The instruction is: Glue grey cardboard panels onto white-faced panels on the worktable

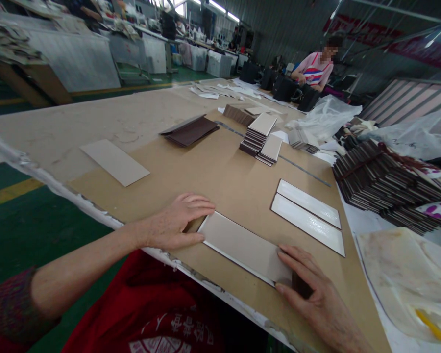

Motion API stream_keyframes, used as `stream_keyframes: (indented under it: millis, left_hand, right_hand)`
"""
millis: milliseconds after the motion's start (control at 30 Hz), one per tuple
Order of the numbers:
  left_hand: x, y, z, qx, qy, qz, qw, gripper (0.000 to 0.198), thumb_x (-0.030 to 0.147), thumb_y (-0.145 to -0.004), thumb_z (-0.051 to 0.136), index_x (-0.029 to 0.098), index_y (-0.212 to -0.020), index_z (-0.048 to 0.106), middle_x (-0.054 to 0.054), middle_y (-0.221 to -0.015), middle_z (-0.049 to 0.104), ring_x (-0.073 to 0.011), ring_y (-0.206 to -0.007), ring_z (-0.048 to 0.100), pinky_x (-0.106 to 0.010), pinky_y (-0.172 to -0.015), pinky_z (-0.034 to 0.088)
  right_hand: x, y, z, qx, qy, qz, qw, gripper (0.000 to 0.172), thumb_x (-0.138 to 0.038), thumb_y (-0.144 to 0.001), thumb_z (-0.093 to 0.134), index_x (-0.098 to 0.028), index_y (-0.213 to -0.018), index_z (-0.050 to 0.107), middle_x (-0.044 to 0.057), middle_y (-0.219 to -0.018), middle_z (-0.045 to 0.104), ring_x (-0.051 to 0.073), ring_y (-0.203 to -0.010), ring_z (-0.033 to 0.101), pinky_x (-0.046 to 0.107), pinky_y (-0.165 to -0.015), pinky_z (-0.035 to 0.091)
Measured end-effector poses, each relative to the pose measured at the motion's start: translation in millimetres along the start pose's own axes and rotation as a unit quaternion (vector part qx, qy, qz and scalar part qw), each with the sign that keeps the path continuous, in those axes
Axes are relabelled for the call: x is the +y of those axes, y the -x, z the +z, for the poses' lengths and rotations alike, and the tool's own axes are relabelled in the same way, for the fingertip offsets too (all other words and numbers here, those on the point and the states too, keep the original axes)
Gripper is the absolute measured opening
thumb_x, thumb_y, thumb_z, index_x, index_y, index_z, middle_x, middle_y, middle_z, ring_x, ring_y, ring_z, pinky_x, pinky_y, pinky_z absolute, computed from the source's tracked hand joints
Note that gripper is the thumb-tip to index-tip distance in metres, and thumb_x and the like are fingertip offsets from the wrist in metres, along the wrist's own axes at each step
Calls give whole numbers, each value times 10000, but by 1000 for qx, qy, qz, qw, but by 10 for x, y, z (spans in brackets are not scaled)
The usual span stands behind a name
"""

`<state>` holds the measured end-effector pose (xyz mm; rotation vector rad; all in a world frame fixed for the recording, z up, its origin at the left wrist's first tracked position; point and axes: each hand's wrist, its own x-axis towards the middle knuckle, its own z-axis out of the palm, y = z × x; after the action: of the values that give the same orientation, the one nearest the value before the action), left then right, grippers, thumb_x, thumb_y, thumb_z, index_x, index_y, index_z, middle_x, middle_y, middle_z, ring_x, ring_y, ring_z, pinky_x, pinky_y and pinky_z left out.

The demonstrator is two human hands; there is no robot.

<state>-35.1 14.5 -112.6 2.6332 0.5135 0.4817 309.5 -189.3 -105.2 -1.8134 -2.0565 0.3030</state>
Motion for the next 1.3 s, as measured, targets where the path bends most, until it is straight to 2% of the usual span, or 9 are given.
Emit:
stream_keyframes:
  millis: [467, 733, 1133, 1300]
  left_hand:
    - [6, -8, 7, 0, -12, 0, 1000, 574, 445, -894, 636, 244, -1414, 502, -107, -1459, 544, -313, -1371, 445, -544, -1153, 323]
    - [-86, 19, 103, -2, -29, -5, 1000, 552, 451, -902, 629, 280, -1413, 510, -80, -1466, 542, -321, -1369, 439, -548, -1148, 336]
    - [-137, 18, 157, -9, -40, -20, 999, 587, 454, -865, 657, 334, -1412, 481, -30, -1473, 531, -323, -1363, 426, -544, -1135, 336]
    - [-114, 5, 158, -11, -42, -23, 999, 558, 453, -880, 637, 289, -1396, 504, -5, -1474, 531, -334, -1347, 439, -523, -1138, 332]
  right_hand:
    - [0, -34, 2, -14, -21, 8, 1000, 470, -357, -886, 699, -273, -1344, 636, 89, -1436, 575, 310, -1367, 487, 628, -1137, 384]
    - [-69, -30, -29, -14, -46, 8, 999, 493, -275, -871, 718, -283, -1353, 614, 74, -1442, 566, 276, -1355, 490, 595, -1137, 393]
    - [-120, 22, -31, -34, -13, -28, 999, 515, -209, -906, 614, -234, -1415, 533, 98, -1518, 481, 270, -1420, 398, 586, -1169, 333]
    - [-104, 57, 6, -37, -2, -35, 999, 519, -210, -932, 595, -198, -1443, 500, 115, -1555, 430, 265, -1451, 350, 564, -1194, 303]
